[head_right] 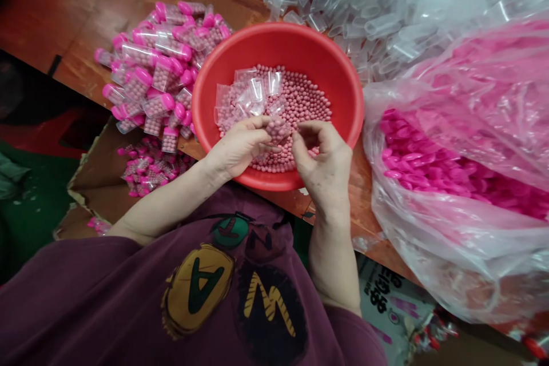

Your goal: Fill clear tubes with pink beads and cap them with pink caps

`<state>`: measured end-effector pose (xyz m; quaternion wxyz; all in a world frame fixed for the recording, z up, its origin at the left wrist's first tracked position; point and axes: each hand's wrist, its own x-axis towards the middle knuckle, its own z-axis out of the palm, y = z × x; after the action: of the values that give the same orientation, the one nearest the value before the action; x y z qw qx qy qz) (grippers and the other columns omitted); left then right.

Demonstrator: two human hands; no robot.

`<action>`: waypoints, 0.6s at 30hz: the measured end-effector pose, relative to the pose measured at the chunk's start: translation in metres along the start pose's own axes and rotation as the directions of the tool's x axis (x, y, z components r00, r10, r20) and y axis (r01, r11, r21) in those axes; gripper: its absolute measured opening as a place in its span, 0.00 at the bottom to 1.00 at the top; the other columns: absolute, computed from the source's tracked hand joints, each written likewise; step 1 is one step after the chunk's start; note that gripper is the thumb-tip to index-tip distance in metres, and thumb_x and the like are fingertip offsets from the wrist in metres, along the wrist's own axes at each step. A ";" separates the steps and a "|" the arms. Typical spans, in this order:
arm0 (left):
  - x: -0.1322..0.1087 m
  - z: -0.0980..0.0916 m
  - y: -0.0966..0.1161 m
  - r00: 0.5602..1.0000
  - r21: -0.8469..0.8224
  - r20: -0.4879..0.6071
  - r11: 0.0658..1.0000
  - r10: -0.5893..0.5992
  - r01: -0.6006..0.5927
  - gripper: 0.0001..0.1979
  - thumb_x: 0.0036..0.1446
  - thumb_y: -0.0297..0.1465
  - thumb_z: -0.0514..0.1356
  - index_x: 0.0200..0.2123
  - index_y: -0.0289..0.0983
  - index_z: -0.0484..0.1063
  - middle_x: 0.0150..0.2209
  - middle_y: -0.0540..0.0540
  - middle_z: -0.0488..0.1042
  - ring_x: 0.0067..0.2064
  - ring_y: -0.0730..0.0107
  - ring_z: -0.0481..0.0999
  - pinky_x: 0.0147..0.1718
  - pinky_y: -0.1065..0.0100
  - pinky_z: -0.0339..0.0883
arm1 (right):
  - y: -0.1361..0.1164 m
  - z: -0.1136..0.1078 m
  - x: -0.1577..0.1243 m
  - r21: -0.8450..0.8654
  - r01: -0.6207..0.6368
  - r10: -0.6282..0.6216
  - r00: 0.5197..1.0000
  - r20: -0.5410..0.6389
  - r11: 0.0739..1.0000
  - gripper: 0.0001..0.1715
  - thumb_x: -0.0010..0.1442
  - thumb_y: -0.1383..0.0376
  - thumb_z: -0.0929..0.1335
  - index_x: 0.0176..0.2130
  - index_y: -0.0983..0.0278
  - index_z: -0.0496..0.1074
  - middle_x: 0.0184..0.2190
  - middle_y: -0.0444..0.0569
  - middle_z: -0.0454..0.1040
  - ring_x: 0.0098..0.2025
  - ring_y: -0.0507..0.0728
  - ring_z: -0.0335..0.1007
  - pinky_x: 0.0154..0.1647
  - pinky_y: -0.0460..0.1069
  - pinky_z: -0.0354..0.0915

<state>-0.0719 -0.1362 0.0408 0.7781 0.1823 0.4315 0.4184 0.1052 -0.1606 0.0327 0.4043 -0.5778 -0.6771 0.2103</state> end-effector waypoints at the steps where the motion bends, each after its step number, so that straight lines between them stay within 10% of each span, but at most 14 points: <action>1: 0.000 0.001 0.000 1.000 0.016 0.000 1.000 -0.007 0.007 0.13 0.60 0.14 0.59 0.39 0.34 0.79 0.40 0.47 0.83 0.42 0.71 0.78 0.43 0.68 0.73 | -0.003 -0.001 0.001 0.003 0.020 -0.020 1.000 -0.022 1.000 0.07 0.71 0.63 0.73 0.49 0.56 0.81 0.40 0.47 0.86 0.38 0.58 0.82 0.44 0.55 0.80; 12: 0.002 -0.007 0.001 0.986 -0.062 0.157 0.995 -0.064 0.074 0.19 0.54 0.17 0.59 0.48 0.33 0.79 0.41 0.43 0.86 0.41 0.66 0.83 0.45 0.65 0.75 | 0.009 -0.006 -0.001 -0.110 0.183 -0.185 0.983 -0.009 0.977 0.15 0.78 0.61 0.68 0.54 0.57 0.85 0.46 0.53 0.86 0.48 0.61 0.85 0.52 0.58 0.81; 18: 0.005 -0.013 0.000 0.961 -0.048 0.255 0.991 -0.112 0.128 0.11 0.69 0.35 0.64 0.48 0.35 0.81 0.41 0.39 0.86 0.46 0.57 0.87 0.47 0.61 0.79 | 0.044 -0.028 -0.010 -0.200 0.018 -0.069 0.965 -0.252 0.980 0.19 0.78 0.56 0.67 0.54 0.60 0.86 0.43 0.54 0.86 0.42 0.59 0.83 0.49 0.57 0.77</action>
<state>-0.0813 -0.1332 0.0311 0.8559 0.1826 0.3261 0.3576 0.1544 -0.1647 0.0129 0.4345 -0.6219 -0.6489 0.0570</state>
